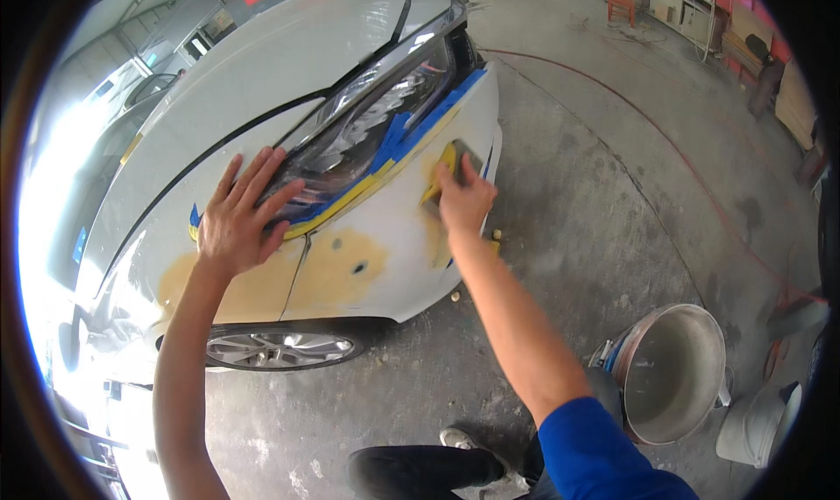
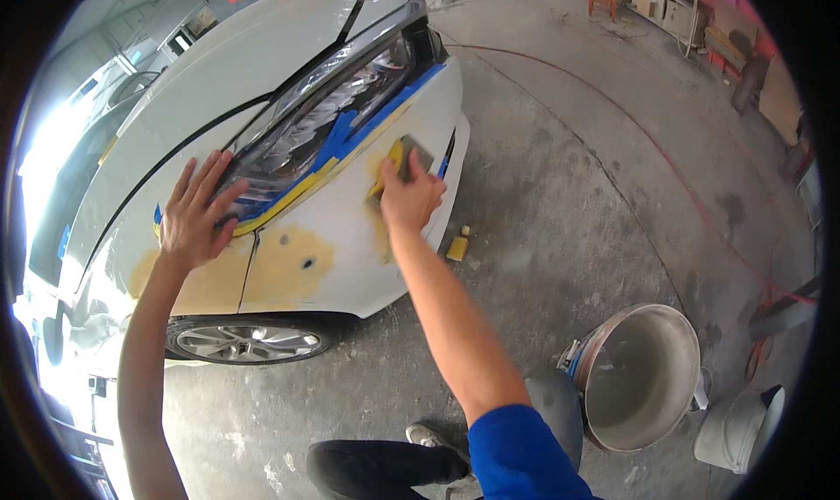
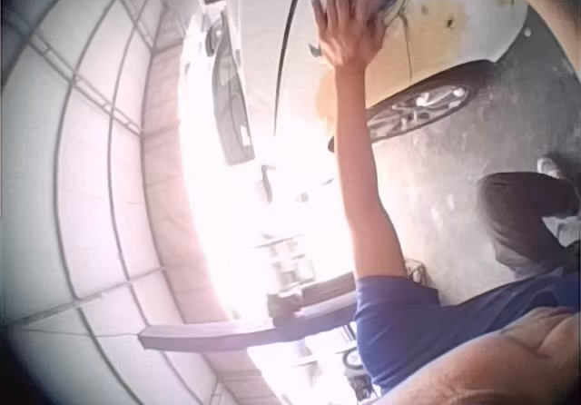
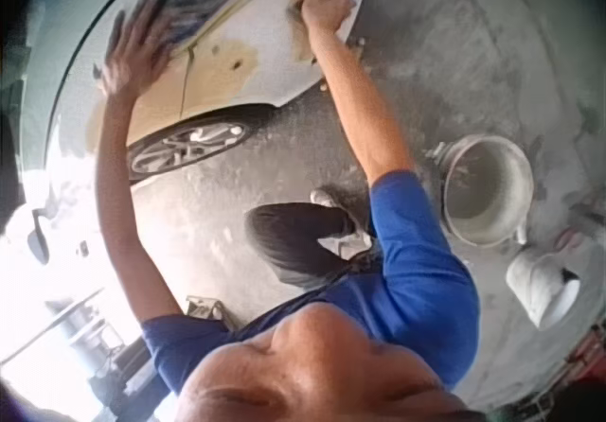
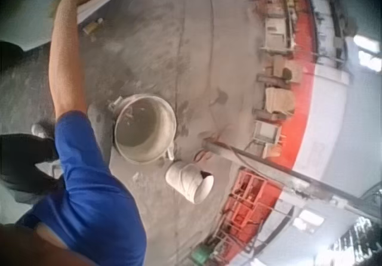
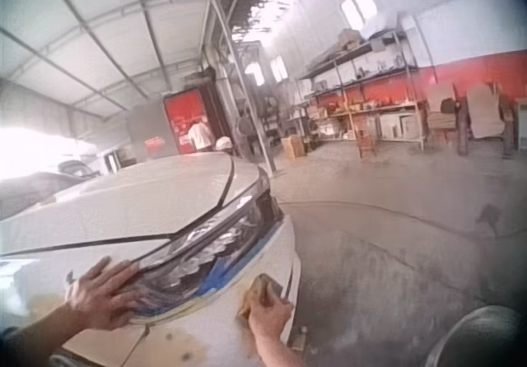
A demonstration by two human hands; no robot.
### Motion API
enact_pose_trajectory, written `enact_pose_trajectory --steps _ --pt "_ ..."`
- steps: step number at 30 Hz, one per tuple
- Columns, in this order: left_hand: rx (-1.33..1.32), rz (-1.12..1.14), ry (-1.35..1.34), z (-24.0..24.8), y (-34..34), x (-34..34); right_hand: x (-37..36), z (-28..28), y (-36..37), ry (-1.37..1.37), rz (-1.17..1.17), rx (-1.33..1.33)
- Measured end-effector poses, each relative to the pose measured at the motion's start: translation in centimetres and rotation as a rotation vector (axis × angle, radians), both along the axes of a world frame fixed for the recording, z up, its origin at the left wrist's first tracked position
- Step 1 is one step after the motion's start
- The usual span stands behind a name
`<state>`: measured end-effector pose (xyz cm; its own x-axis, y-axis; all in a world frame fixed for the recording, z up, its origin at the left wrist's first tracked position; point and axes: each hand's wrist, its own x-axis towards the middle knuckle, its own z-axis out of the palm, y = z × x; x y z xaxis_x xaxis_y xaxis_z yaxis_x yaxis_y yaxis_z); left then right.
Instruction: The person sands the front bumper of a white car using a yellow sanding block. They repeatedly dip the block into a bucket of water and wipe the surface with their hand while working around the headlight area.
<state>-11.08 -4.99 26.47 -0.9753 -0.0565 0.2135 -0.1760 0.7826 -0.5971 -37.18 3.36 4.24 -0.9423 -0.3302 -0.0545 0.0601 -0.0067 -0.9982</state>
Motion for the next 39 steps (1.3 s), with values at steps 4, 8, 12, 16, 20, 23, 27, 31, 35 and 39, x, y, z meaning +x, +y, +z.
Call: enact_pose_trajectory --steps 4,8,12,16,20,23,27,31,35,39 --pt "0.015 -0.035 0.015 -0.3 -0.3 -0.8 1.3 -0.7 0.6 -0.143 0.013 -0.04" --pt "0.01 0.022 0.0 0.1 0.6 -0.4 4.8 -1.1 1.4 0.045 -0.032 -0.086" --pt "0.018 -0.034 0.041 -0.2 0.2 -1.4 -5.5 -1.4 0.6 -0.246 0.037 0.0" --pt "0.047 -0.007 0.021 -0.7 -0.8 0.3 0.9 -3.0 -0.5 -0.128 0.069 -0.177" --pt "0.026 -0.015 0.013 -0.2 -0.4 -1.1 2.3 -4.0 0.4 0.092 0.02 -0.303" --pt "-0.025 0.011 -0.014 1.2 0.4 -2.3 -4.6 -4.1 -1.5 0.084 -0.087 -0.345" --pt "0.001 0.042 -0.022 0.2 0.0 1.1 2.5 -2.9 -0.6 0.01 -0.011 -0.242" --pt "0.03 0.021 -0.001 -0.3 0.1 0.4 2.1 -4.5 0.0 0.115 -0.023 -0.302" --pt "0.038 -0.016 0.019 0.1 0.2 -0.3 -1.6 -3.9 -0.4 0.012 -0.069 -0.136" --pt "0.031 0.001 0.005 0.1 0.2 0.3 4.7 -5.0 0.2 0.138 -0.08 -0.234"
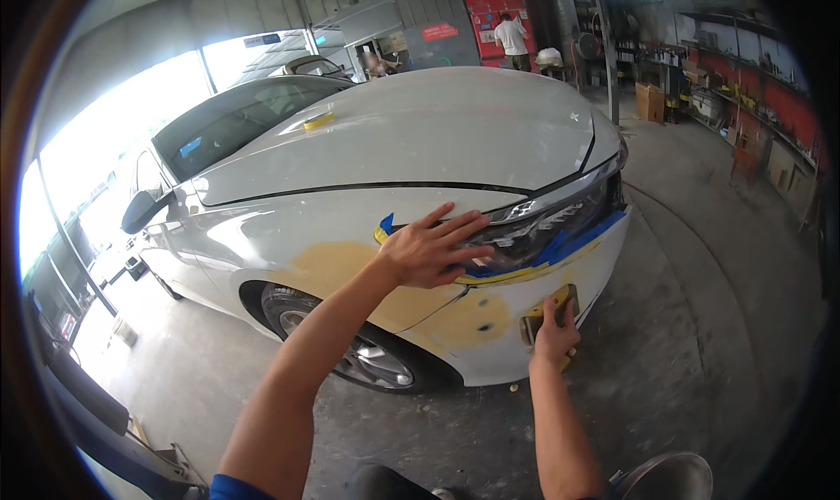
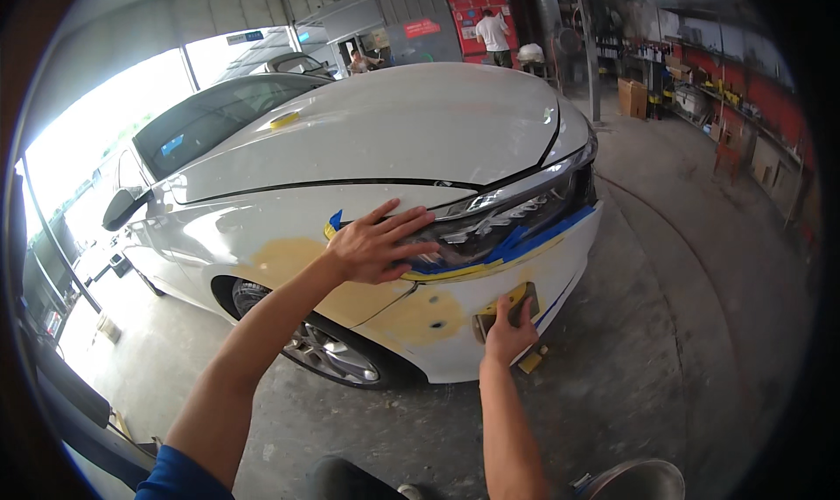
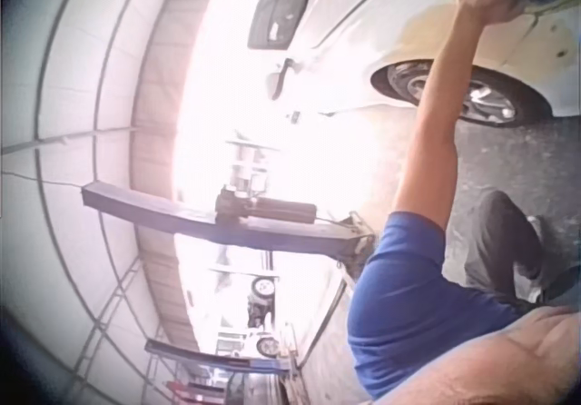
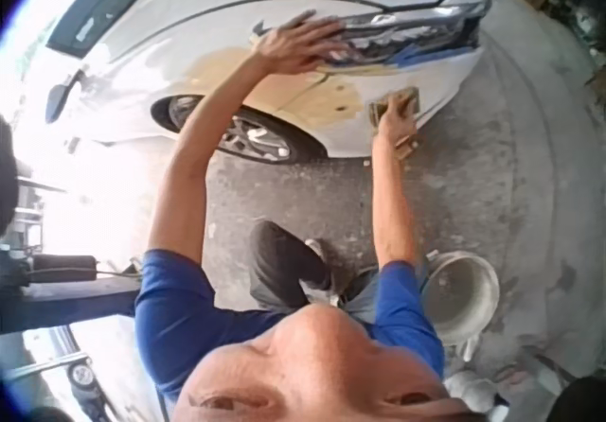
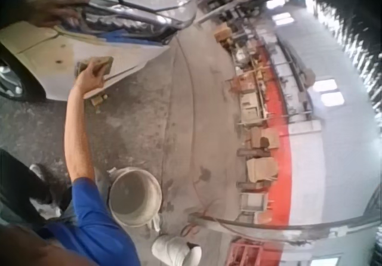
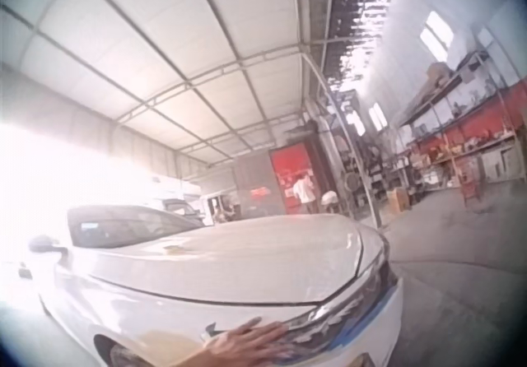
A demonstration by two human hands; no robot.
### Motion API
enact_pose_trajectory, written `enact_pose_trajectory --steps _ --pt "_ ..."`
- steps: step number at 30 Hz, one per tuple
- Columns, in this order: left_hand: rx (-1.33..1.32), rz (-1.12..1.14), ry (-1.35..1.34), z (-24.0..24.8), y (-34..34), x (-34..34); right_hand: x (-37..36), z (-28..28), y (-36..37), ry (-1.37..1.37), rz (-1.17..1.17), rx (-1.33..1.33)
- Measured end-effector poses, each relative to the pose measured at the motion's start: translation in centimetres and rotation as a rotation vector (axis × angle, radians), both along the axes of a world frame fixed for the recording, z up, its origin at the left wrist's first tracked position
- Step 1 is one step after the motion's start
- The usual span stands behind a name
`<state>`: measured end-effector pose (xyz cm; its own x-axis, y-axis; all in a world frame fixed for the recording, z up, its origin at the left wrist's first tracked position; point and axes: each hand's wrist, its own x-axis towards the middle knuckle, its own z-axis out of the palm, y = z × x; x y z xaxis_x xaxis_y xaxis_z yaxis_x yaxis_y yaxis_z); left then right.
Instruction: The person sands the front bumper of a white car using a yellow sanding block. They repeatedly dip the block into a bucket of water and wipe the surface with their hand while working around the headlight area.
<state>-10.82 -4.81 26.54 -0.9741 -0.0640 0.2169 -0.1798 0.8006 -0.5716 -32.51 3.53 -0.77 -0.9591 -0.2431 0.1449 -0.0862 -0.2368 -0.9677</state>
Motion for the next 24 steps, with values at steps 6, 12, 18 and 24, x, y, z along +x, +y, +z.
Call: enact_pose_trajectory --steps 6,12,18,24 --pt "0.002 -0.017 0.018 -0.3 -0.3 0.0 -6.5 1.2 -0.2 -0.157 0.06 0.024" --pt "-0.024 0.002 -0.001 0.5 -0.2 -0.2 -0.9 -0.4 -0.3 0.093 -0.032 0.051" --pt "-0.011 -0.012 0.041 -0.6 -0.5 -0.4 -7.9 -0.9 0.2 -0.179 0.097 0.105" --pt "-0.021 0.017 -0.002 -0.3 0.3 -0.2 1.9 3.2 1.5 -0.088 0.028 0.152"
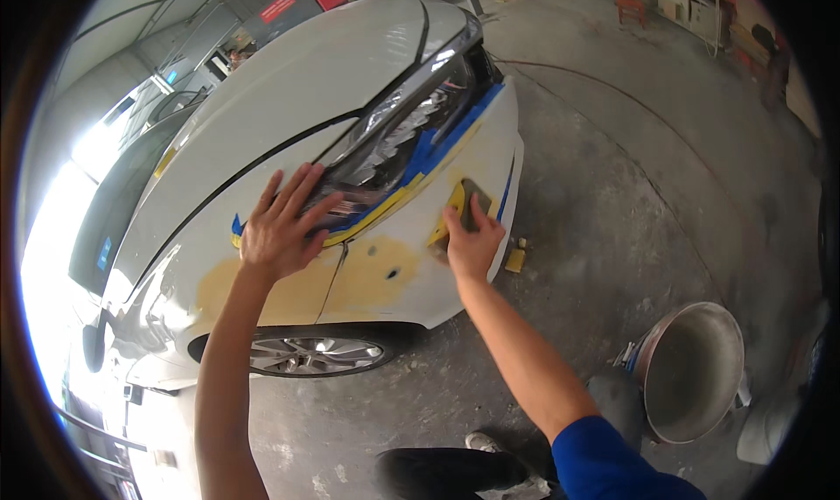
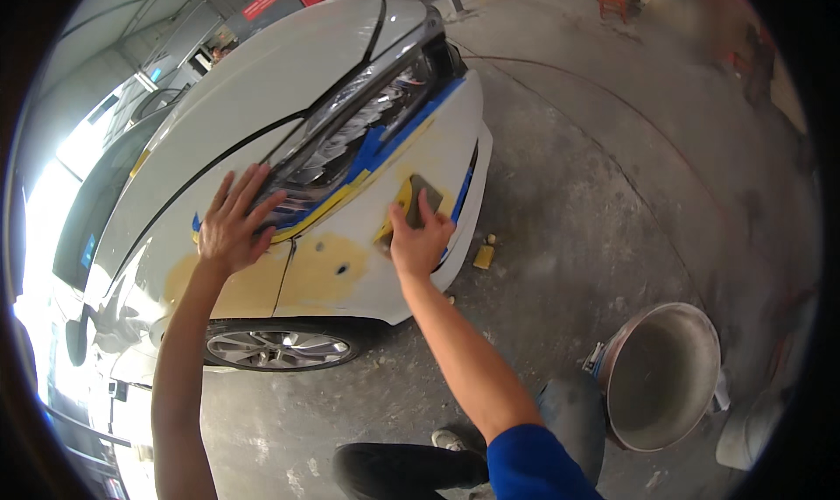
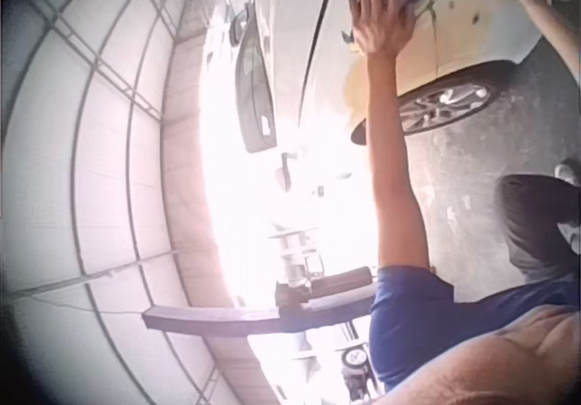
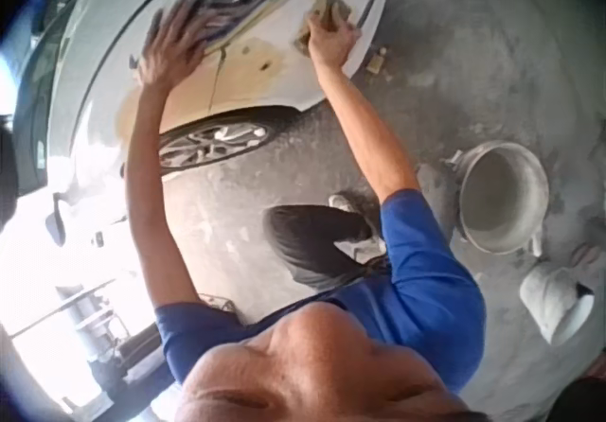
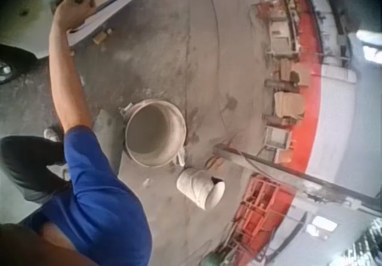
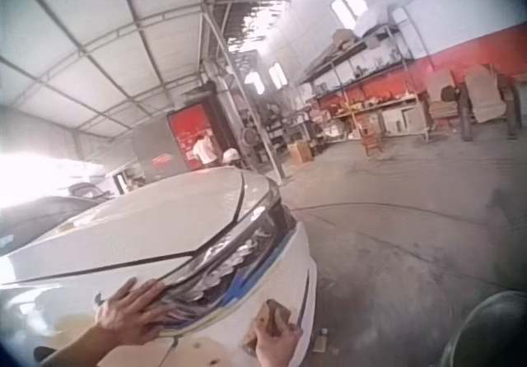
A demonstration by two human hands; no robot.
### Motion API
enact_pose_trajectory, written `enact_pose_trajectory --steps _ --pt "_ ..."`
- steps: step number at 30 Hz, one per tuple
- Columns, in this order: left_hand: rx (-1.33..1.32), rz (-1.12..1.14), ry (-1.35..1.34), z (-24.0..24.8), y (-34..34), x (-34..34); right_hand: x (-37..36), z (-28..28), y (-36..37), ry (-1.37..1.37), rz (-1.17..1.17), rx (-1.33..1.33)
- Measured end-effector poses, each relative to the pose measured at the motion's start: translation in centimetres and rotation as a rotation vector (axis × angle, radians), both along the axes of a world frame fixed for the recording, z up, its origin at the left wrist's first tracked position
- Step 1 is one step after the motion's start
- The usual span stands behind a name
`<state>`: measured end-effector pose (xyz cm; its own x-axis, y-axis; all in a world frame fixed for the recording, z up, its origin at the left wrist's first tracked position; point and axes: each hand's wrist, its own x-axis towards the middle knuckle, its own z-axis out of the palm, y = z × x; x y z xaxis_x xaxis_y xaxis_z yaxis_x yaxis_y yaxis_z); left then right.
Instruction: The person sands the front bumper of a white car using a yellow sanding block. They repeatedly dip the block into a bucket of water and wipe the surface with their hand while working around the headlight area.
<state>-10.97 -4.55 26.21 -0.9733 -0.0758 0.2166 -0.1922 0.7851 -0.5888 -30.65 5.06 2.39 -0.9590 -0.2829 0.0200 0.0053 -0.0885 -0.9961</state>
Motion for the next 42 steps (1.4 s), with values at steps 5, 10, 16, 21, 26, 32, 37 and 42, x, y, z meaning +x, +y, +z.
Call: enact_pose_trajectory --steps 5,10,16,21,26,32,37,42 --pt "-0.029 -0.047 0.04 0.3 -0.1 -0.8 -6.7 1.1 -1.7 -0.162 0.038 0.072" --pt "-0.006 0.013 0.011 0.1 -0.7 0.7 -1.3 -0.3 -1.7 -0.015 0.077 -0.069" --pt "-0.043 -0.005 -0.004 0.7 -0.3 -0.9 -8.3 0.7 -2.3 0.01 -0.026 0.141" --pt "-0.041 0.013 -0.012 0.5 0.0 -0.3 -4.5 -1.0 -1.4 0.068 -0.014 -0.117" --pt "-0.061 0.02 -0.022 1.1 0.3 -1.0 -17.4 1.1 2.3 -0.052 0.145 0.125" --pt "-0.113 0.103 0.006 -2.2 1.1 -0.4 -22.7 -1.8 22.7 -0.256 0.518 -0.001" --pt "0.028 -0.084 -0.228 -12.7 6.2 -6.8 -24.1 -5.9 46.0 -0.49 0.619 -0.047" --pt "-0.006 0.082 -0.31 -16.0 5.1 -14.5 -23.0 -14.8 56.8 -0.846 0.472 0.489"
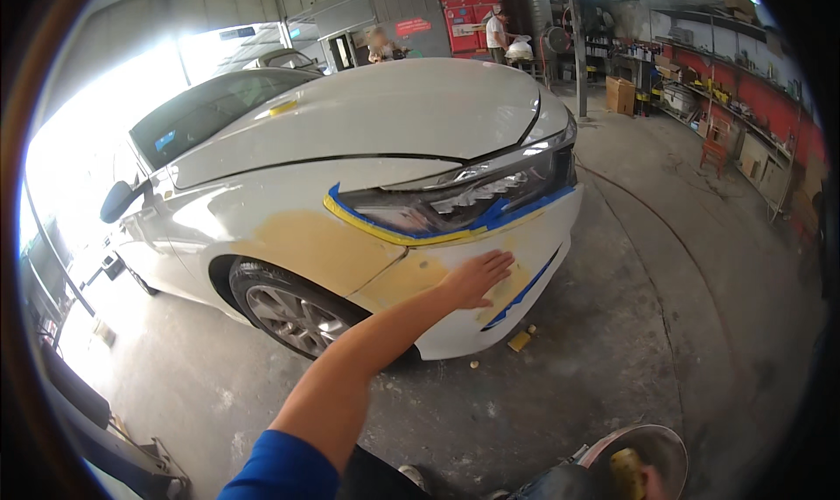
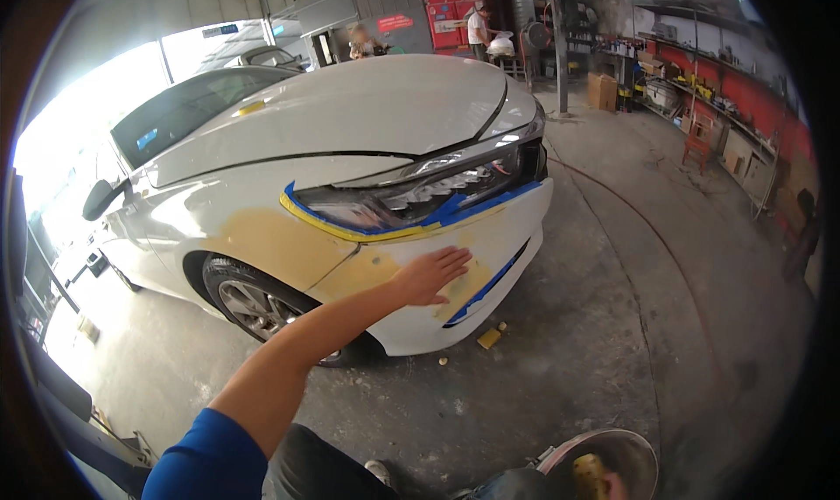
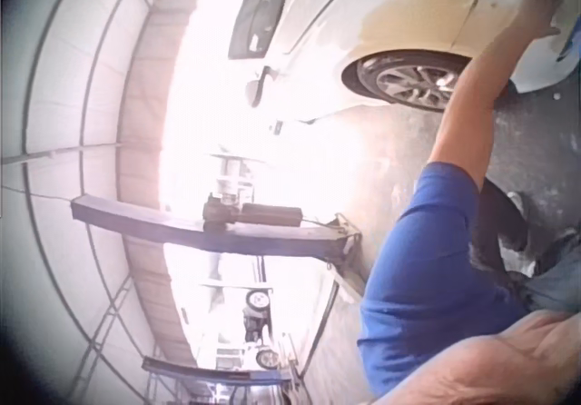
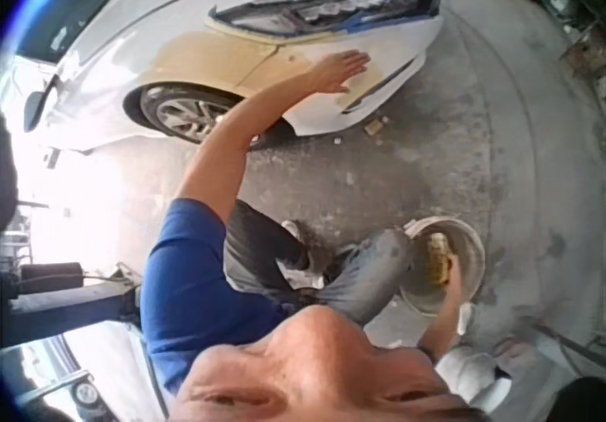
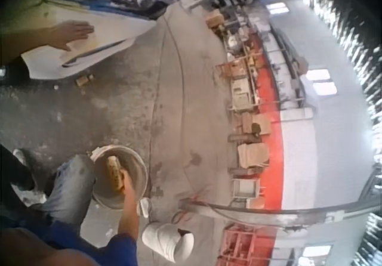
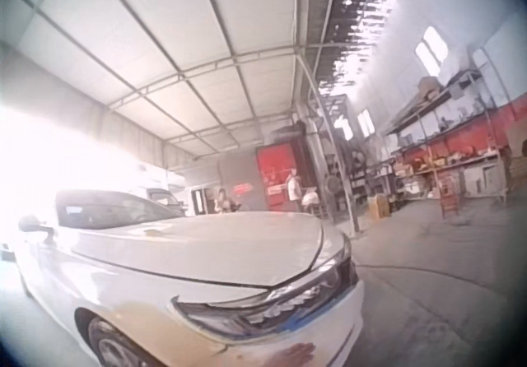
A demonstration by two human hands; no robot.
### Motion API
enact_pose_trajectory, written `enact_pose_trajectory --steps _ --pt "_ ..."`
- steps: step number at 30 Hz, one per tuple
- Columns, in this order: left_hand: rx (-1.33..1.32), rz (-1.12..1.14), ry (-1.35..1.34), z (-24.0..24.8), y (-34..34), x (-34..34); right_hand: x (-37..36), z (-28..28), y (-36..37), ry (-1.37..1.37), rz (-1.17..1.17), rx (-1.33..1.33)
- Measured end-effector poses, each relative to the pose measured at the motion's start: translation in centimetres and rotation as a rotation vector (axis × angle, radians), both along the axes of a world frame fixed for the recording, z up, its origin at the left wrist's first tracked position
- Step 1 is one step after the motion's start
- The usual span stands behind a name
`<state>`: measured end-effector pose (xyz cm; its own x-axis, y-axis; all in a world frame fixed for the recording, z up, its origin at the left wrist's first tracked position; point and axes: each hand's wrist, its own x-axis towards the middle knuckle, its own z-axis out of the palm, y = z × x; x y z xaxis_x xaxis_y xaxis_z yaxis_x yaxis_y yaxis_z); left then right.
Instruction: The person sands the front bumper of a white car using a yellow sanding block. They repeatedly dip the block into a bucket of water and wipe the surface with their hand while working around the headlight area.
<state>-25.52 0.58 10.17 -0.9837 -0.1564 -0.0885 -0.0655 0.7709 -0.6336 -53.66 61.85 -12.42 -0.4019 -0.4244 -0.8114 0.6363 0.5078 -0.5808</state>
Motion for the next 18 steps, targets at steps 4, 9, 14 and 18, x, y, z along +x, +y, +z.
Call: enact_pose_trajectory --steps 4,9,14,18 --pt "-0.033 0.039 0.023 -1.9 -1.3 -3.3 4.1 -3.2 -4.0 0.46 0.81 0.248" --pt "0.049 0.06 0.09 -3.1 -0.4 -5.0 2.3 -11.1 -0.5 1.103 1.095 0.076" --pt "0.067 -0.032 0.107 -3.0 0.6 1.9 2.3 -2.0 -1.7 1.002 1.165 -0.009" --pt "0.024 -0.024 0.14 -3.5 1.3 3.1 -1.2 11.1 -5.8 1.093 1.504 0.184"
